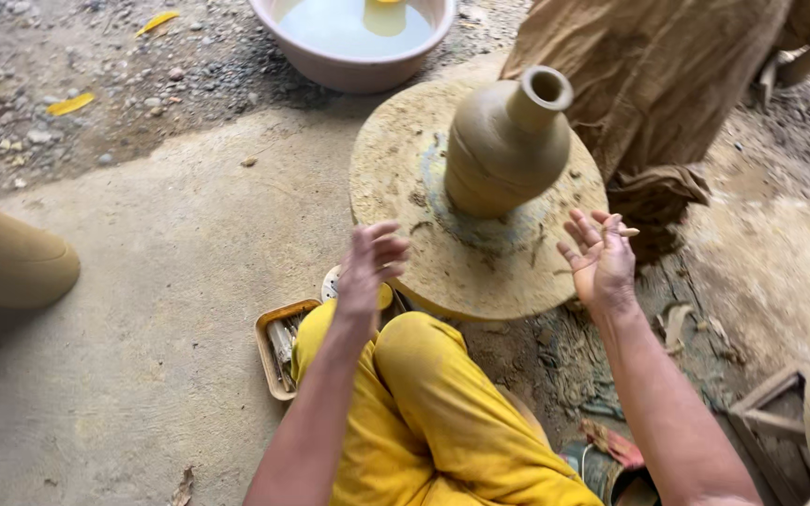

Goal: The person carves decorative lines into the surface of a clay pot by hand using a wooden tool, then places the pot on a pottery wheel to smooth the edges and finally selects various carving tools from a container.

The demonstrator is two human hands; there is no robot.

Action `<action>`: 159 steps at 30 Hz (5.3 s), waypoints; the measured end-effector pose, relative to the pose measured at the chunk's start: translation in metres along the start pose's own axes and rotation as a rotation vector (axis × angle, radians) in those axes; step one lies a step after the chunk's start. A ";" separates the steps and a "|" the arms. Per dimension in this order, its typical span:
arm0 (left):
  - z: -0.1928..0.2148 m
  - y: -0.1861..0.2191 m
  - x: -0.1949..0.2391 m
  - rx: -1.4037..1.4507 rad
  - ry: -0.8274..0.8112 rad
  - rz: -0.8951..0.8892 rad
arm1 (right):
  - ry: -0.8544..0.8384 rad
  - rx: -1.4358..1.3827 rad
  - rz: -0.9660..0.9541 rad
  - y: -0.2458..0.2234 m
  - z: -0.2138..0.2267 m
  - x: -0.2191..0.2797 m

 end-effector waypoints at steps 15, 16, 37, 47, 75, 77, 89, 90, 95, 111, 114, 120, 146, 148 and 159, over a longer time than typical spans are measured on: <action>-0.099 -0.098 -0.261 -0.045 -0.142 -0.109 | -0.314 -0.296 0.195 0.042 -0.030 -0.186; -0.102 -0.097 -0.259 0.005 -0.176 -0.130 | -0.308 -0.287 0.195 0.039 -0.036 -0.183; -0.069 0.048 0.217 0.542 0.455 0.353 | -0.280 -0.046 -0.593 -0.051 -0.094 0.224; -0.043 -0.011 0.291 0.696 0.587 0.391 | -0.247 0.182 -0.612 -0.014 -0.094 0.267; -0.061 -0.010 0.265 0.114 0.287 0.003 | -0.848 0.035 -0.015 -0.001 -0.046 0.239; -0.065 -0.015 0.285 0.324 0.553 0.282 | -0.920 0.114 -0.113 -0.023 -0.060 0.226; 0.016 -0.147 0.392 0.844 0.039 0.001 | -1.123 0.512 -0.258 0.017 -0.061 0.207; 0.028 -0.150 0.390 0.714 0.085 0.060 | -1.121 0.462 -0.258 0.016 -0.062 0.206; 0.063 -0.131 0.373 -0.064 0.566 0.211 | -1.065 0.234 -0.024 -0.016 -0.057 0.197; -0.026 -0.069 0.323 -1.455 0.329 -0.987 | -0.545 0.048 0.615 -0.019 -0.029 0.320; -0.034 -0.067 0.318 -1.436 0.362 -0.988 | -0.580 0.157 0.800 -0.019 -0.041 0.316; -0.038 -0.067 0.319 -1.343 0.381 -0.988 | -0.565 0.308 0.841 -0.020 -0.038 0.305; -0.047 -0.044 0.325 -1.266 0.296 -0.828 | -0.498 0.143 0.601 -0.014 0.001 0.312; -0.047 -0.044 0.328 -1.249 0.283 -0.811 | -0.452 0.034 0.525 -0.020 0.007 0.306; -0.048 -0.040 0.328 -1.231 0.260 -0.797 | -0.275 0.261 0.267 0.021 0.043 0.298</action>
Point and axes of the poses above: each hand's wrist, its own x-axis away from the middle knuckle, its own z-axis out of the back of the hand, y = z × x, the point moved 1 cm from there along -x, towards the middle knuckle, and after that the axes turned 2 degrees about -z, right-handed, at the moved point
